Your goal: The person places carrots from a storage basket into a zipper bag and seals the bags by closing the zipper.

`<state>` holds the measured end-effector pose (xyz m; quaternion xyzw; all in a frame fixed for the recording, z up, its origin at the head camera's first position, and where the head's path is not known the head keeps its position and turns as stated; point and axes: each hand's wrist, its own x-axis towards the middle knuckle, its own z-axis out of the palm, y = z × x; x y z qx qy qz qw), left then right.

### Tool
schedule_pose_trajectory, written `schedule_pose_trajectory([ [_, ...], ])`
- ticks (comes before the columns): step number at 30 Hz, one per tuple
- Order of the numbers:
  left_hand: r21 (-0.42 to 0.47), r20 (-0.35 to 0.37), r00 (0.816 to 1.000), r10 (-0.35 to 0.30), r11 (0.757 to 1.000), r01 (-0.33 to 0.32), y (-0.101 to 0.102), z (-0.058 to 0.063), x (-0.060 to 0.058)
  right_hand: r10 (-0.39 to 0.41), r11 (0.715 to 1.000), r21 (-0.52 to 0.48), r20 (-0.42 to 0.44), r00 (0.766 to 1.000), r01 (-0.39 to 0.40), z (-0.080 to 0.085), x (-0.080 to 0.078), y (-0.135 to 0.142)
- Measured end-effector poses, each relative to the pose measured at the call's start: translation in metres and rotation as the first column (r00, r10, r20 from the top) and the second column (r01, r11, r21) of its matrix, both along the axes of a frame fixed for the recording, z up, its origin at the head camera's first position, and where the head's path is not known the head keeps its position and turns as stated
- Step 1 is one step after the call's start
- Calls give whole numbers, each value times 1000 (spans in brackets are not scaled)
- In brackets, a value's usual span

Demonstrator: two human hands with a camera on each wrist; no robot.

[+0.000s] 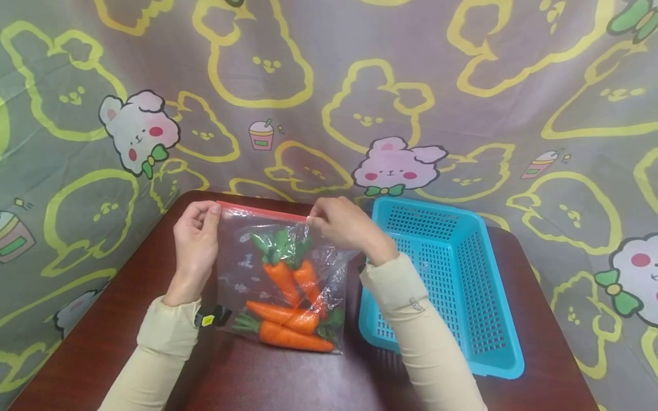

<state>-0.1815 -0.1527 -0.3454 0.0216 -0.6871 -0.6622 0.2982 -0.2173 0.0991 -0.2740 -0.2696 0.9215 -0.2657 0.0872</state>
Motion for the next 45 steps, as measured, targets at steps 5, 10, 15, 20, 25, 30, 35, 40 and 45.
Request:
schedule_pose_trajectory([
  [5,-8,0,1000,22,1000,-22,0,0,0,-15,1000,5,4,1000,15,-2,-1,4],
  [10,-10,-5,1000,27,1000,-27,-1,1,1,-21,1000,5,4,1000,21,-3,-2,9],
  [15,-15,1,1000,28,999,-28,-2,1,2,-29,1000,8,16,999,29,-3,-1,14],
  [20,-17,4,1000,29,999,-29,-5,1,3,-35,999,12,14,999,35,-4,-2,18],
  [25,-3,6,999,46,999,-46,-6,1,3,-39,999,15,14,999,39,-6,-2,24],
  [30,25,-4,998,60,998,-59,-6,2,3,-47,999,15,15,999,47,-7,-2,29],
  [35,29,6,998,61,998,-61,-6,1,2,-51,999,13,18,999,51,-8,-2,32],
  [40,24,-1,998,60,998,-60,-7,0,0,-61,998,20,21,998,61,-10,-4,36],
  [45,24,-14,998,58,998,-57,-9,-2,0,-72,997,22,29,997,71,-11,-4,40],
])
